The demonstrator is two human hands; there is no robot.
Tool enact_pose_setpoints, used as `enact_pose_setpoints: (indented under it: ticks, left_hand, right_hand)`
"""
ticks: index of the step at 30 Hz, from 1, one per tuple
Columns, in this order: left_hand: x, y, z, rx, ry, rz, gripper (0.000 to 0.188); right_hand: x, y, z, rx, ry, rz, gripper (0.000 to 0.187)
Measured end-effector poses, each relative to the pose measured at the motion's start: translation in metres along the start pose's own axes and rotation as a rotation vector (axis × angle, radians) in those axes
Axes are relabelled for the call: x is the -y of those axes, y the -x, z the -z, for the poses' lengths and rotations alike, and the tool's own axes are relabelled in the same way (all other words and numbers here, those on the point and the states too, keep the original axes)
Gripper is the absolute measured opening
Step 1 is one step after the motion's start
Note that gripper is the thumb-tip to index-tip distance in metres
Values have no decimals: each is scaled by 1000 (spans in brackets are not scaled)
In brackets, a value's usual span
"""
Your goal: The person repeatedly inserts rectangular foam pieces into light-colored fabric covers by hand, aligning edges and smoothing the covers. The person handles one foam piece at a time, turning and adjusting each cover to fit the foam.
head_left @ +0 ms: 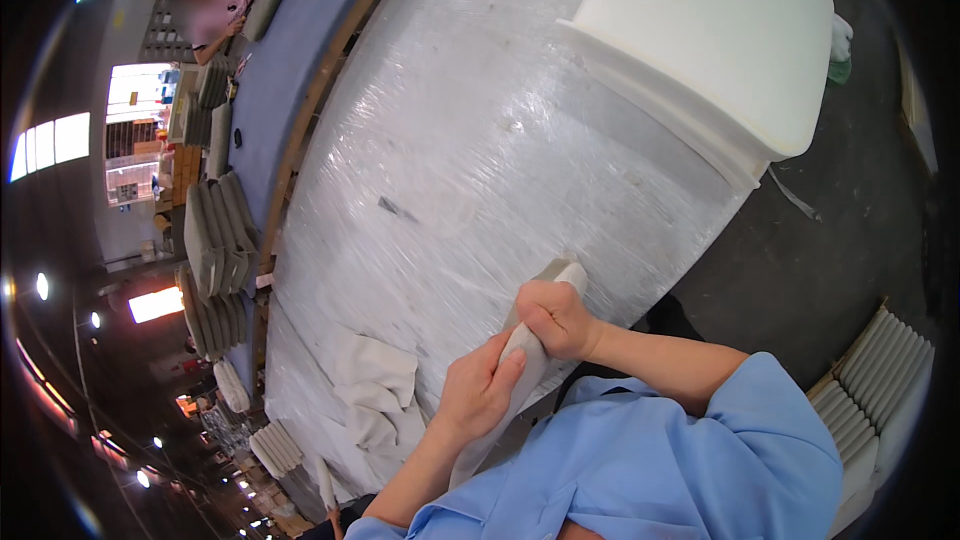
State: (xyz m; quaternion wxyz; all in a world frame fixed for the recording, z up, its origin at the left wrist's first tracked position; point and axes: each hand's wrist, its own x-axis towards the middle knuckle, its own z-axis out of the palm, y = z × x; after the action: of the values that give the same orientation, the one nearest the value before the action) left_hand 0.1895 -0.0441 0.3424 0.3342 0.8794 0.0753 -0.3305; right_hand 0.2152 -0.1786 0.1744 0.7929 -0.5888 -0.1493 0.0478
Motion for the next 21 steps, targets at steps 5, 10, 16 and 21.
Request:
enact_pose_setpoints:
  ticks: [5,10,16,21]
  left_hand:
    - [70,-7,-32,137,593,49,49]
    - [89,-21,-73,38,688,32,47]
    - [122,-52,-94,21,463,90,46]
    - [149,-90,-110,23,347,107,51]
  right_hand:
    - [12,18,21,50,-16,-182,26]
    - [-13,40,34,21,-125,-147,31]
    - [-48,42,49,98,-126,-265,38]
    - [-92,35,61,218,-33,-304,38]
